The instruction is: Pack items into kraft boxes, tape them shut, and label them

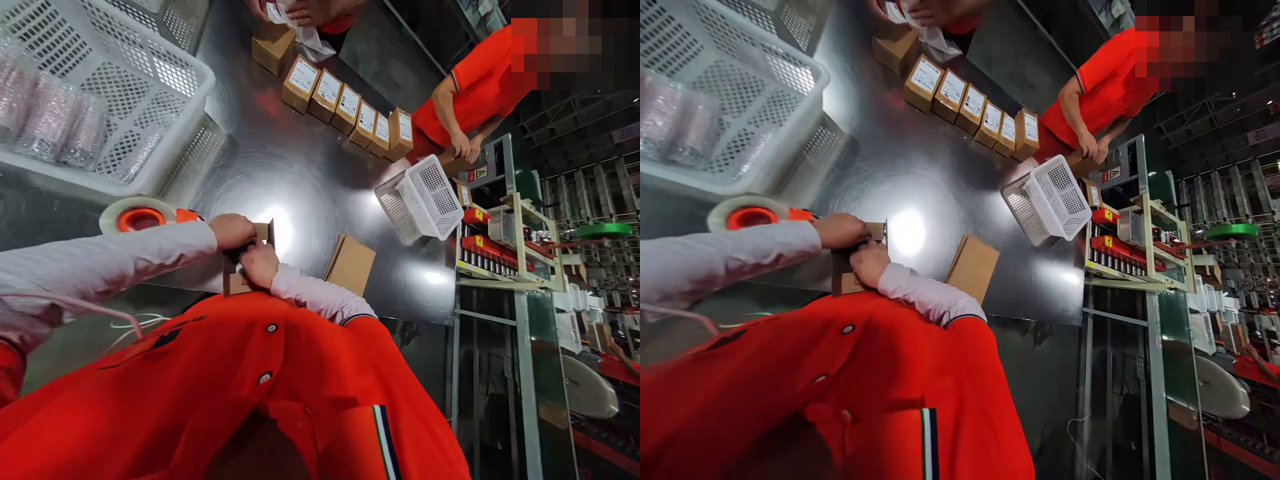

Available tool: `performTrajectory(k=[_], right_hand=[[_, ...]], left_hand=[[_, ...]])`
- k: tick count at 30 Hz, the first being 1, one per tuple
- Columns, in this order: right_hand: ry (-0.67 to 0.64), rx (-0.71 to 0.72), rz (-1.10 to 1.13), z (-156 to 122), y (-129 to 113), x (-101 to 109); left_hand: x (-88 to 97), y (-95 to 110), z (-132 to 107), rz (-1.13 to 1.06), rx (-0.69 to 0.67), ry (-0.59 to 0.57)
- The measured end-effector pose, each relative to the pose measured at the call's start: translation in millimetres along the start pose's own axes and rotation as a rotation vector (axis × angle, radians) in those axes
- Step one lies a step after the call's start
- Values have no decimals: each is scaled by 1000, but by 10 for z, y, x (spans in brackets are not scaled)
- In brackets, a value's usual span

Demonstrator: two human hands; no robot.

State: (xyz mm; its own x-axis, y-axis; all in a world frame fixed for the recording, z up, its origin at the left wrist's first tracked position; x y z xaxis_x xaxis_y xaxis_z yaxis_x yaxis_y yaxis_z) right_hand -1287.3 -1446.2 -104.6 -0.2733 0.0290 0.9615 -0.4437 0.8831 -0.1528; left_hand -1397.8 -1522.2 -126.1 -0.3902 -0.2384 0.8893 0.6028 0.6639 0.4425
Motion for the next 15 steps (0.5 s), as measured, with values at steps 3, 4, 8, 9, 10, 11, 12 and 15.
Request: performTrajectory(k=[3,4,8,9,10,11,12,15], right_hand=[[-34,192,26,-228,27,26],[-50,290,62,-302,24,34],[0,499,297,-302,-36,-57],[54,477,389,-213,-68,-111],[106,453,502,-113,-114,-174],[148,431,635,-16,-165,-240],[172,407,777,63,-210,-304],[203,188,1128,109,-150,-433]], left_hand=[[-133,172,63,-115,41,198],[-167,221,120,-149,63,263],[-251,192,359,-365,257,341],[-265,135,383,-458,296,298],[-274,67,381,-544,319,240],[-275,-8,354,-609,331,182],[-271,-83,310,-642,325,117],[-229,-252,164,-632,218,-136]])
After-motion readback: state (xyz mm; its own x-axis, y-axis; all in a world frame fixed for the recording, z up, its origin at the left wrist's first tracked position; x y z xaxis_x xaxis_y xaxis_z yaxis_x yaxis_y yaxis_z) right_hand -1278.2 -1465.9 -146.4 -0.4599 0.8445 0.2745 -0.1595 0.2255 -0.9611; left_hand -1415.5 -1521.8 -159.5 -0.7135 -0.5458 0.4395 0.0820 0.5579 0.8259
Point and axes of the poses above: each hand's wrist, its own z-axis towards the middle knuckle, its own x-axis out of the back of the hand, y = z × x, the point moved 4 cm from there along z, towards the middle knuckle, and after that the axes turned 12 degrees about y, right-handed, at the moved point
